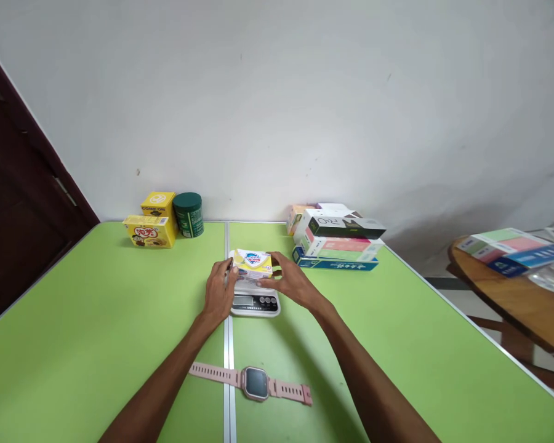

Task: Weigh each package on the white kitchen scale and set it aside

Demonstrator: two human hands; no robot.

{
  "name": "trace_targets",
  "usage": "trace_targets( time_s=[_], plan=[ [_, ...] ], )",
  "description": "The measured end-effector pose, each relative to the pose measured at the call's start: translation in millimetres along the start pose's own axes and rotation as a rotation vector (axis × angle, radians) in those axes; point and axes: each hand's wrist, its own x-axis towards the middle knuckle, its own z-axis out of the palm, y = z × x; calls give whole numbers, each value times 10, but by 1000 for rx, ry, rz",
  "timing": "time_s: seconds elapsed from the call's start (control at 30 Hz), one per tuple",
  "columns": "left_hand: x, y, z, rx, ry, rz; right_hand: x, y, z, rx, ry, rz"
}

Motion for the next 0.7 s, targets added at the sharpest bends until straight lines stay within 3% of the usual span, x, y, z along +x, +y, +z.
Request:
trace_targets(
  time_s=[0.1,0.2,0.33,0.57,0.7],
  plan=[
    [23,-184,-97,-2,28,-24,-194,161,-83,133,118,73],
    [56,-446,-215,-17,68,-110,-442,404,-63,289,314,123],
    [93,-661,-314,-85,73,-237,-633,683,97,226,544,149],
    [54,-561,-335,-93,18,-211,-624,729,168,191,584,181],
    [109,-454,-392,-104,-83,-175,-602,600,115,224,418,167]
  ],
)
